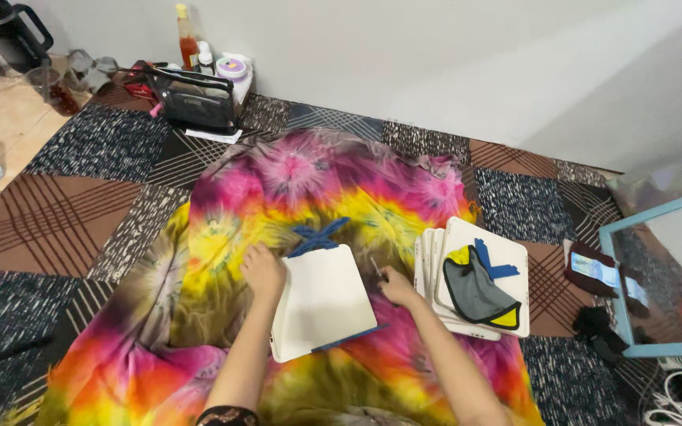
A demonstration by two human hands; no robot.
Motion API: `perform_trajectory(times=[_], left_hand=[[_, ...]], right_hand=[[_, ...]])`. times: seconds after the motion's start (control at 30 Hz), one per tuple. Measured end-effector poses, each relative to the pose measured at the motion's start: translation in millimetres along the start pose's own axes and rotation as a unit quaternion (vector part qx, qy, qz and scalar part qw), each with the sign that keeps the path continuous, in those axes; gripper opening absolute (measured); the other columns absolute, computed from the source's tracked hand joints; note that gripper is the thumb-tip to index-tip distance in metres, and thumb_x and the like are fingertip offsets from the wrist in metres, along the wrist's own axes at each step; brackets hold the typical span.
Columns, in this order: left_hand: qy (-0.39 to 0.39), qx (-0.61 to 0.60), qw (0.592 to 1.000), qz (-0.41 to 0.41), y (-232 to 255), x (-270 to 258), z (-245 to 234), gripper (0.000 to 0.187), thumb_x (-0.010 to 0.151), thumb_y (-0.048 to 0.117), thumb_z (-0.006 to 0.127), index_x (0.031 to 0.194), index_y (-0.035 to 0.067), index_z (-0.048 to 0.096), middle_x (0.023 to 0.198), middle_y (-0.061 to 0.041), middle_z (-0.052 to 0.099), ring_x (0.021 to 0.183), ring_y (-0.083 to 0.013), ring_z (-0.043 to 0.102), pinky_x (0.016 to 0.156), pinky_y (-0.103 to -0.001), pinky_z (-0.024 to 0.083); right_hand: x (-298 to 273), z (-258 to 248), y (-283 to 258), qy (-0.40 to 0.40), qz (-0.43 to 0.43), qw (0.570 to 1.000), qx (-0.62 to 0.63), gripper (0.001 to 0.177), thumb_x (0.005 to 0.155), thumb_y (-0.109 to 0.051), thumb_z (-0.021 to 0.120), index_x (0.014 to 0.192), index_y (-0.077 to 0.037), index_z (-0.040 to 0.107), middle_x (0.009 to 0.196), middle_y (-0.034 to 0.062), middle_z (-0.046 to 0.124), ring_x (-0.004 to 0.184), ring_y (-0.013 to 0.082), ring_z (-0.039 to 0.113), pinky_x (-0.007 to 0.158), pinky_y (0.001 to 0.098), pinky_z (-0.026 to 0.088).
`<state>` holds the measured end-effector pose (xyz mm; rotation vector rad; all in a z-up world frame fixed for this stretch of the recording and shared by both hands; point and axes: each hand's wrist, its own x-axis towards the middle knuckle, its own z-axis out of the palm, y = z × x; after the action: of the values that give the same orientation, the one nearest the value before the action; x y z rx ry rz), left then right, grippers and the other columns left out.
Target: The person assembles white square trays by attaching blue plastic cross-shaped supports to the underside. They place supports, press them into place, and stack completed trays on a pile.
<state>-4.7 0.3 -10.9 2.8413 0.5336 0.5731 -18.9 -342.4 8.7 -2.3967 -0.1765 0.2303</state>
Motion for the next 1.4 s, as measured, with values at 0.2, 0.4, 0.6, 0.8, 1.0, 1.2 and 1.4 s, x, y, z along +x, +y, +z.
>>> perform_trajectory(times=[0.2,0.4,0.6,0.8,1.0,1.2,1.4], left_hand=[[-0.651,-0.026,0.753,-0.095,-71.8,-22.0,-5.5,0.05,0.096,0.051,0.052,0.107,0.009,0.078,0.107,-0.012,0.081,0.094,-0.0247,0.08,0.08,-0.039,0.06],[-0.628,-0.12,0.766,-0.065,-76.9,-47.9,3.7,0.038,0.092,0.033,0.057,0.102,0.003,0.079,0.091,-0.016,0.082,0.073,-0.0254,0.081,0.068,-0.039,0.065],[-0.638,-0.206,0.724,-0.159,-84.7,-17.2,19.7,0.047,0.095,0.043,0.063,0.103,-0.003,0.07,0.094,-0.021,0.079,0.072,-0.0313,0.076,0.068,-0.046,0.063],[-0.198,-0.351,0.91,-0.094,-68.6,0.5,30.9,0.038,0.094,0.035,0.063,0.11,0.001,0.072,0.1,-0.021,0.076,0.097,-0.035,0.073,0.086,-0.043,0.056],[-0.128,-0.448,0.883,-0.065,-68.4,-17.8,31.9,0.029,0.093,0.004,0.048,0.116,0.002,0.065,0.111,-0.021,0.073,0.107,-0.0335,0.07,0.095,-0.04,0.053],[-0.34,-0.47,0.814,0.012,-105.5,-52.4,21.7,0.051,0.079,-0.005,0.045,0.126,0.002,0.062,0.126,-0.022,0.069,0.123,-0.0335,0.062,0.107,-0.039,0.046],[-0.278,-0.375,0.873,-0.142,-74.0,-50.1,29.1,0.044,0.102,0.034,0.056,0.121,-0.005,0.066,0.125,-0.03,0.066,0.12,-0.0359,0.062,0.108,-0.042,0.044]], right_hand=[[37.5,26.9,-14.9,0.097,0.006,0.995,-0.019,0.046,0.086,-0.013,0.073,0.127,0.0,0.06,0.128,0.0251,0.064,0.116,0.0371,0.064,0.101,0.0423,0.05],[113.9,32.3,-95.3,0.164,-0.28,0.938,0.124,0.068,0.075,-0.01,0.088,0.131,0.007,0.054,0.124,0.025,0.063,0.12,0.037,0.058,0.096,0.0499,0.045],[99.0,-10.8,-115.9,0.117,-0.087,0.974,0.176,0.02,0.084,-0.018,0.08,0.096,-0.005,0.07,0.071,0.0049,0.072,0.063,0.0139,0.071,0.06,0.0322,0.055],[27.7,-60.6,-76.3,0.199,-0.005,0.948,0.25,0.022,0.087,-0.017,0.077,0.093,0.0,0.064,0.081,0.0085,0.074,0.066,0.0174,0.076,0.058,0.0332,0.058],[-55.2,-33.2,-67.9,0.223,0.01,0.975,0.02,0.028,0.086,-0.02,0.073,0.101,0.001,0.061,0.088,0.0235,0.074,0.088,0.0411,0.074,0.075,0.0458,0.057],[-37.5,-70.9,-80.1,0.01,0.09,0.98,-0.178,0.063,0.079,-0.054,0.072,0.114,-0.002,0.07,0.11,0.0241,0.072,0.107,0.0397,0.068,0.092,0.0467,0.054],[43.2,-53.0,-80.7,-0.199,0.19,0.923,-0.268,0.057,0.084,-0.047,0.068,0.111,0.002,0.076,0.114,0.025,0.073,0.105,0.0362,0.071,0.091,0.0435,0.056]])
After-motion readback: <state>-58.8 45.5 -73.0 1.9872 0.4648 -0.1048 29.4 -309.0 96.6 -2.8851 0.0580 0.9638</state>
